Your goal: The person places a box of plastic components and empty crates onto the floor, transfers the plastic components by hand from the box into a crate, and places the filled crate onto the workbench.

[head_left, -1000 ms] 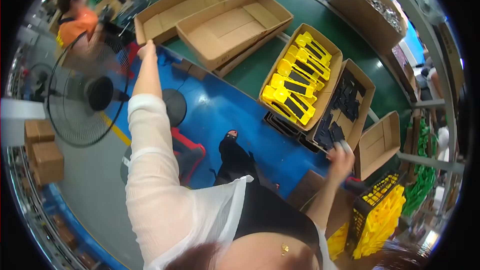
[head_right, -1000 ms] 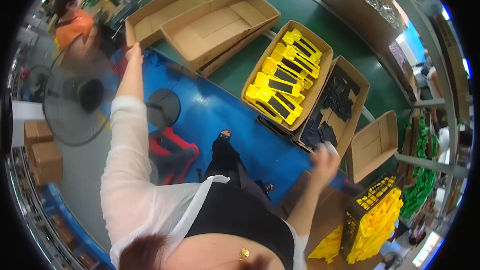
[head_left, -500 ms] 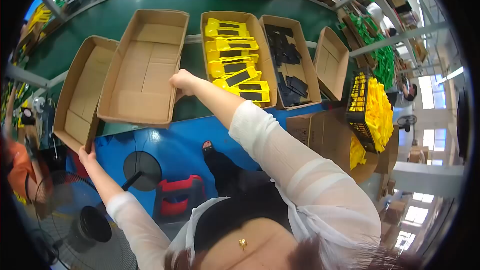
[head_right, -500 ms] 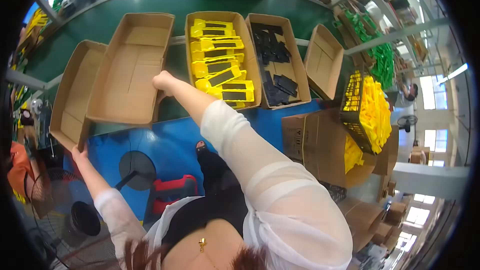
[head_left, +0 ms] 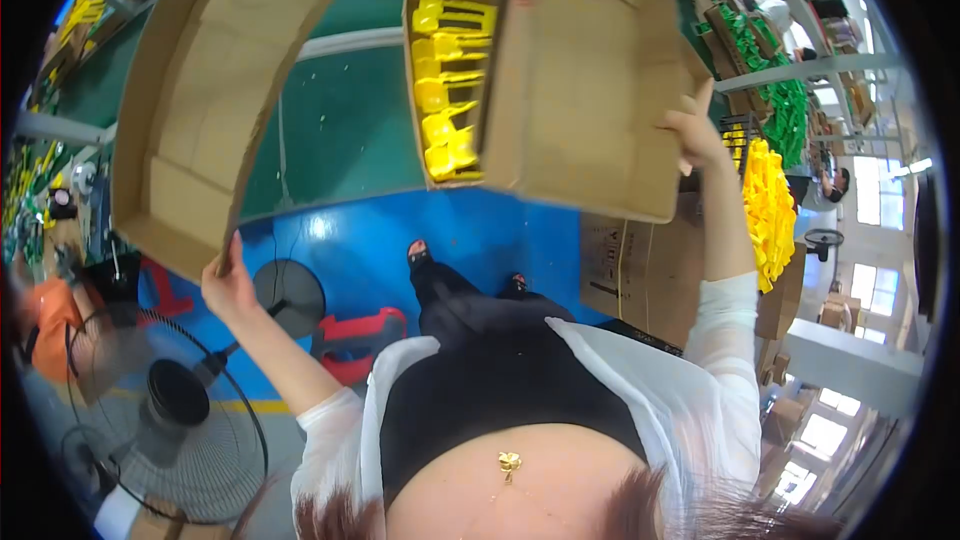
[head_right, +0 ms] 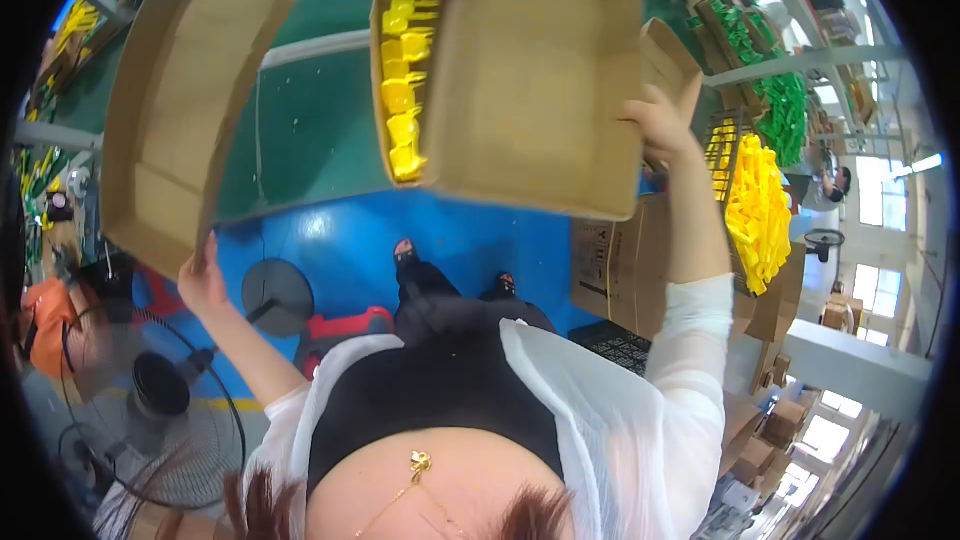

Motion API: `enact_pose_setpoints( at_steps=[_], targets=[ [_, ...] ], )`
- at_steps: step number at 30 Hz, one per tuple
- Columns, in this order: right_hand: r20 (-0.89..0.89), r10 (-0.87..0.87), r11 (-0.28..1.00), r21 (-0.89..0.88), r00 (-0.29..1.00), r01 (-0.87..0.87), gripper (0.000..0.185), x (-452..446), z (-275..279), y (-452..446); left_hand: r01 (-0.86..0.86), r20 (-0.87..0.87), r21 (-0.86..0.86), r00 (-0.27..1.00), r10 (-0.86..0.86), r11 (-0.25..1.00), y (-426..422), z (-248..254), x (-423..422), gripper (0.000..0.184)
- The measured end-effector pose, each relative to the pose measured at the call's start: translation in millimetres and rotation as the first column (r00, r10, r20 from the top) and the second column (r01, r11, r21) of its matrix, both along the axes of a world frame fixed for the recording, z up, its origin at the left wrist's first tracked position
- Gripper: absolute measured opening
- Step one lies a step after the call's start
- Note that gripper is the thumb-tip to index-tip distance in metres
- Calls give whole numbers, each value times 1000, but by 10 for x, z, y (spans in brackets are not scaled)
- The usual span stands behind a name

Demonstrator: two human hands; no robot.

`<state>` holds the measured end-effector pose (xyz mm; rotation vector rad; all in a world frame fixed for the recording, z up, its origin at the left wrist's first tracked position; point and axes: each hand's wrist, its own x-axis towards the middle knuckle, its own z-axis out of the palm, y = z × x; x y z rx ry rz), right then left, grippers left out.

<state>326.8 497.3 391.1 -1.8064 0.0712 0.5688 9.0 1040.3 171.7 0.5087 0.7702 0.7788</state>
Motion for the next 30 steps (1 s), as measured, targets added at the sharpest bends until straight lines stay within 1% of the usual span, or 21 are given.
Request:
enact_pose_setpoints(
  at_steps=[2,6,8,9,10,11,12,13,14,15,16,17,18,19,20,22,24,25,26,28,30],
  targets=[
    [17,-39,999,-25,999,39,35,232,-222,-652,113,-126,150,988,-94,982,-245,-164,-179,36],
    [-3,9,920,-393,1000,-10,27,635,-704,-1459,-9,-223,94,974,30,996,-925,10,-833,44],
    [24,-169,905,-393,985,164,33,882,-1015,-1889,-152,-310,70,936,167,986,-1372,393,-1286,47],
    [136,-129,881,-439,982,177,41,1040,-1151,-2142,-119,-316,87,938,141,989,-1481,397,-1721,49],
    [606,192,726,-617,772,304,47,867,-1039,-2046,-88,-322,104,939,117,991,-1597,412,-2116,51],
    [804,181,774,-471,566,422,42,608,-933,-1885,-117,-395,134,905,162,984,-1904,681,-2214,50],
    [862,-56,974,-64,504,218,34,371,-955,-1807,-142,-487,116,855,181,983,-2122,732,-2378,47],
    [843,-61,970,-76,534,231,29,-18,-874,-1618,-163,-574,97,797,189,982,-2285,771,-2538,43],
    [837,-76,993,15,542,116,30,-480,-915,-1405,-178,-655,79,732,185,981,-2403,810,-2700,40],
    [544,32,982,-174,838,75,30,-999,-870,-1181,-124,-652,45,748,123,991,-2421,606,-2936,28],
    [578,245,968,-185,778,-167,35,-1276,-1118,-977,-16,-650,-17,760,1,1000,-2510,556,-2869,20],
    [452,548,836,-295,703,-462,53,-1552,-1048,-693,86,-694,-63,713,-106,994,-2490,354,-2894,21],
    [257,674,736,-314,693,-599,77,-1729,-1446,-559,96,-635,-93,761,-134,991,-2548,202,-2694,23],
    [165,711,702,-235,684,-672,94,-1907,-2261,-513,125,-636,-177,742,-210,976,-2404,-166,-2706,29],
    [-430,532,847,277,729,-454,95,-2001,-2088,-401,117,-665,-225,708,-240,967,-2311,-410,-2549,36],
    [-576,544,839,361,610,-407,68,-2048,-2605,-458,167,-638,-294,698,-323,941,-2241,-592,-2038,38],
    [-775,406,913,321,484,-251,46,-2232,-3171,-462,158,-473,-250,841,-263,955,-2151,-1094,-1726,46],
    [-822,327,944,312,467,-111,46,-2307,-3236,-387,248,-381,-310,852,-359,918,-2097,-1317,-1555,53],
    [-861,253,956,293,441,25,45,-2367,-3288,-266,146,-569,-343,754,-329,928,-2241,-1201,-1171,59],
    [-831,158,948,278,533,152,44,-2469,-3682,-7,418,-576,-267,653,-492,868,-2342,-1277,-817,63],
    [-772,114,922,317,625,223,48,-2464,-4033,242,545,-479,-217,664,-575,810,-2421,-1180,-562,61]
  ],
)
